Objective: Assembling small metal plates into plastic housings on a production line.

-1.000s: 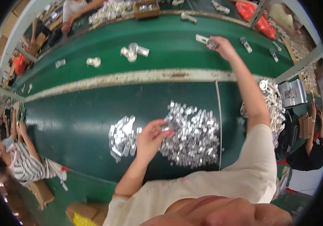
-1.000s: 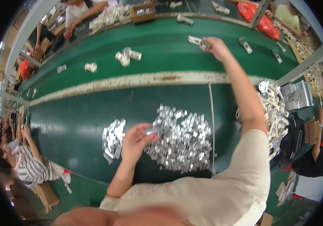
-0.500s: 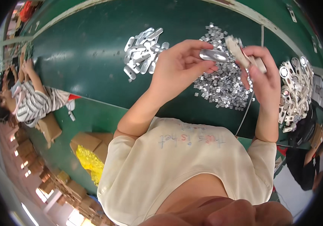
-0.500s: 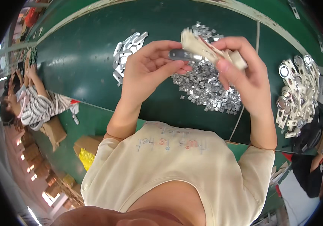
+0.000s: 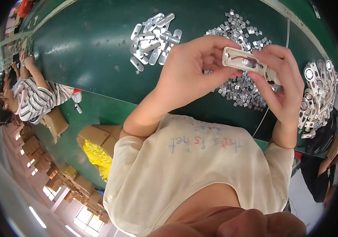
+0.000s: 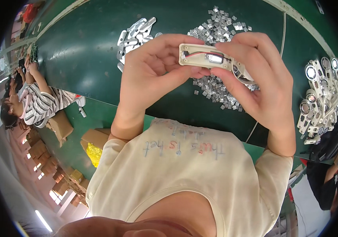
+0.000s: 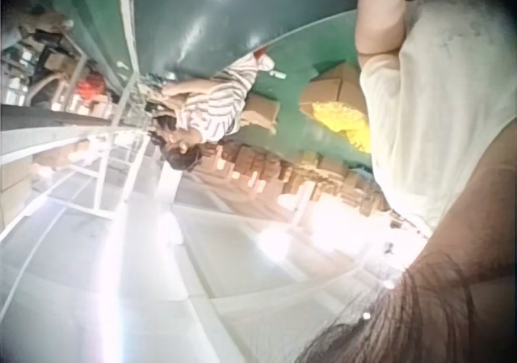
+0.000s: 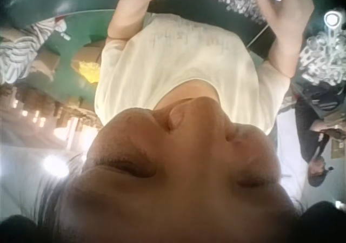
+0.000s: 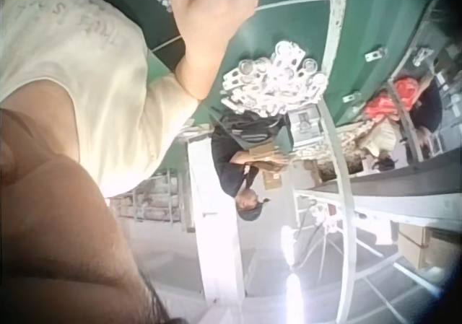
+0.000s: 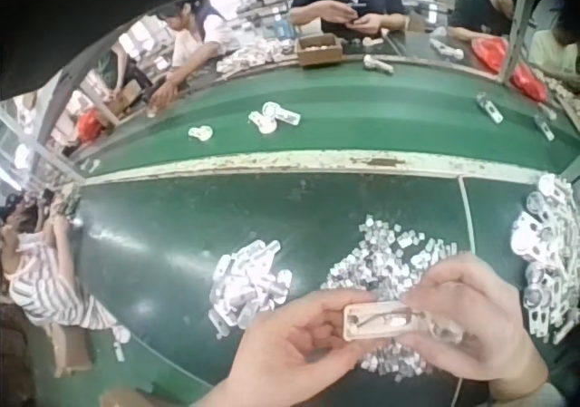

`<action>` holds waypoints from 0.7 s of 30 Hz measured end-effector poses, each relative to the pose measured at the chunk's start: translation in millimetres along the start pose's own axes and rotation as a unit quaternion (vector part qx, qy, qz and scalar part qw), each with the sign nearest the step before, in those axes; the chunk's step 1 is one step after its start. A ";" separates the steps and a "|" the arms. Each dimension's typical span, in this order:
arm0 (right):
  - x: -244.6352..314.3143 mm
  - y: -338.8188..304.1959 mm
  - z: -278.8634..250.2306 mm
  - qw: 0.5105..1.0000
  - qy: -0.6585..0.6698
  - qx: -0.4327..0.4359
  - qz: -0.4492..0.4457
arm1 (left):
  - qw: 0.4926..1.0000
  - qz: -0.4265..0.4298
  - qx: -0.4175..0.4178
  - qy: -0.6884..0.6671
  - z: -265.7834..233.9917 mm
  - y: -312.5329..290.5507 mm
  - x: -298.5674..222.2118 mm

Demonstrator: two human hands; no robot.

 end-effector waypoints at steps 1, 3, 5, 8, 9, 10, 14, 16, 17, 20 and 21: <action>-0.8 0.2 -0.4 1.000 0.006 0.005 0.011 | 1.000 0.005 -0.001 -0.005 0.2 0.2 -0.5; -0.9 1.5 -0.7 0.999 0.020 0.010 0.038 | 1.000 0.027 0.006 0.010 -0.8 1.6 -1.2; -2.7 -0.7 -2.4 0.998 0.029 0.027 0.042 | 1.000 -0.005 0.006 -0.013 -0.1 4.1 -1.9; -7.6 -1.7 1.9 0.997 0.053 0.028 0.049 | 0.999 -0.026 -0.012 -0.037 3.7 5.7 5.9; -9.9 -2.6 3.5 0.996 0.068 0.013 0.056 | 0.999 0.018 -0.034 0.039 4.3 5.0 5.5; -11.8 -4.4 6.7 0.996 0.067 0.012 0.055 | 0.990 0.061 -0.055 0.115 4.3 4.4 2.9; -16.7 -11.4 14.2 0.989 0.108 -0.010 0.102 | 0.981 0.084 -0.073 0.159 5.7 2.4 3.9; -13.7 -12.4 13.0 0.994 0.057 -0.046 0.083 | 0.977 0.131 -0.118 0.122 1.1 3.7 16.9; -14.5 -12.3 15.2 0.994 0.054 -0.046 0.083 | 0.977 0.132 -0.117 0.119 -1.8 6.2 22.6; -13.0 -10.5 21.5 0.997 0.010 -0.068 0.018 | 0.930 0.228 -0.140 0.252 -4.9 6.9 20.6; -13.5 -9.4 25.3 0.997 0.006 -0.071 0.021 | 0.931 0.206 -0.131 0.272 -5.4 9.0 21.6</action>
Point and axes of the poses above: each hand's wrist, its own y-axis towards the middle knuckle, its own z-axis out of the palm, x = y × z, the point moved 5 cm from there along y, towards the middle knuckle, and after that the axes turned 3 degrees about x, right-handed, at the moved point
